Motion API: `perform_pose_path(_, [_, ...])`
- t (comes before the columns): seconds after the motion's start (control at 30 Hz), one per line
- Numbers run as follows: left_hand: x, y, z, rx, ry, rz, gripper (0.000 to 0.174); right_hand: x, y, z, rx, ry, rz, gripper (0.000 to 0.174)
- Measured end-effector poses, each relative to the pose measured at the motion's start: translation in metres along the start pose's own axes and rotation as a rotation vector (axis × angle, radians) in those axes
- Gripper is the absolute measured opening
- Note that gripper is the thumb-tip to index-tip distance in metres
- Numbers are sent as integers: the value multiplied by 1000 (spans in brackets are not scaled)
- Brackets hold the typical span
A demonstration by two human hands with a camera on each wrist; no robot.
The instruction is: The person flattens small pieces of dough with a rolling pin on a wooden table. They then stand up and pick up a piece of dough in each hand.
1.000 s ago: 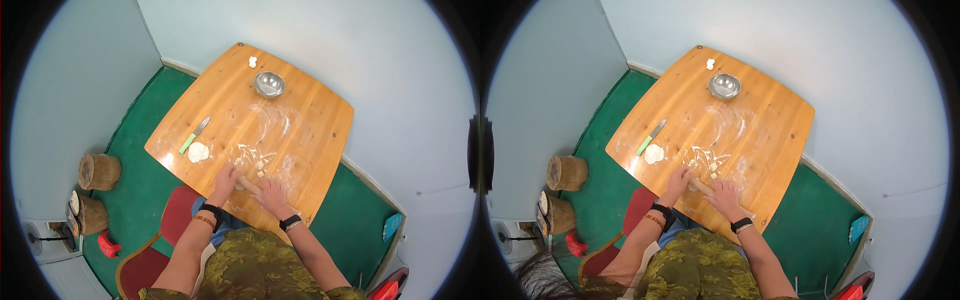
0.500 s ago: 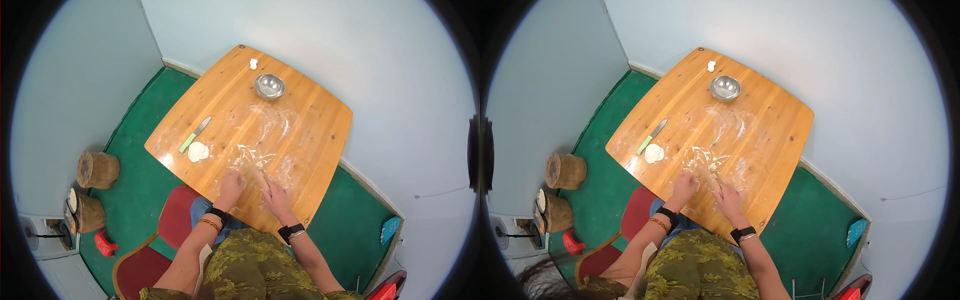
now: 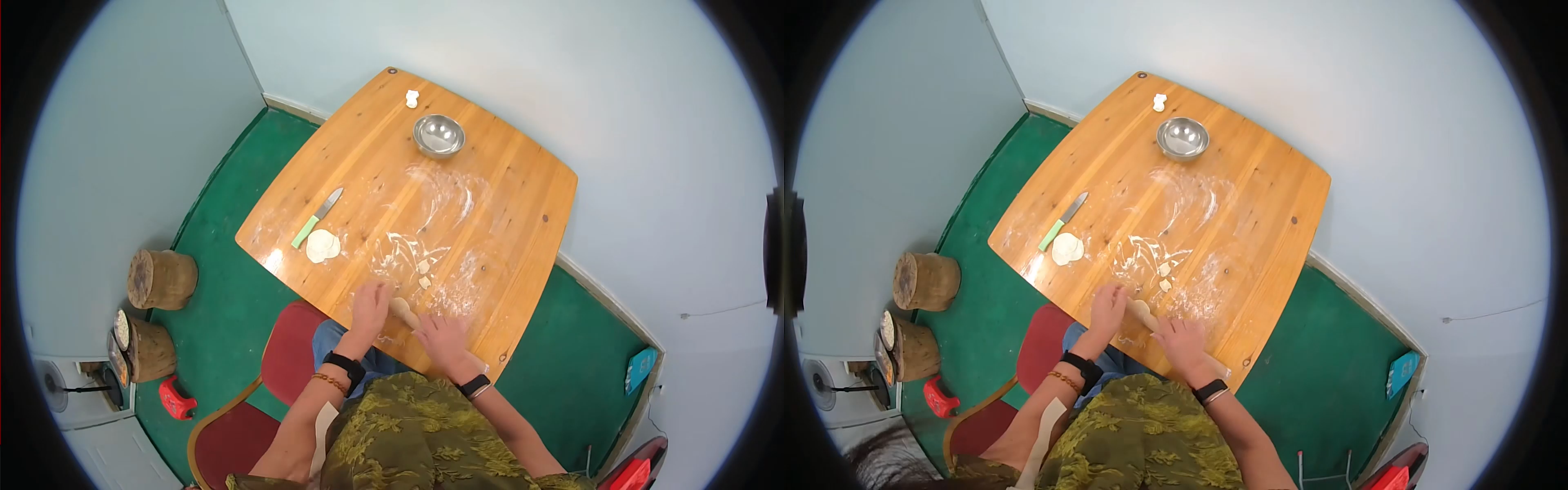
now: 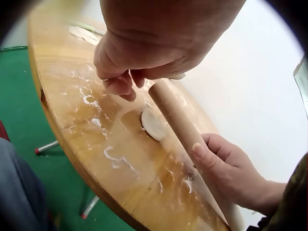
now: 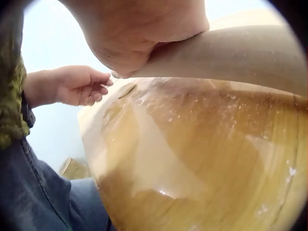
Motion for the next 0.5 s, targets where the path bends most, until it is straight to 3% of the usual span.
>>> perform_pose_path(0.03, [1, 14, -2, -24, -24, 108, 18, -6, -5, -3, -23, 27, 13, 46])
perform_pose_path(0.13, [-8, -7, 15, -144, -220, -46, 17, -13, -3, 0, -37, 23, 77, 49])
perform_pose_path(0.37, [33, -10, 44, -144, -330, -125, 19, 11, 21, -11, -113, 139, 148, 50])
perform_pose_path(0.5, [37, -4, 46, -84, -362, -78, 20, 9, 36, 2, -68, 58, 276, 58])
Point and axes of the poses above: each hand's wrist, its own x-axis towards the middle knuckle, its own z-axis out of the palm, y = z × x, the point moved 10 cm from there along x, towards the middle knuckle
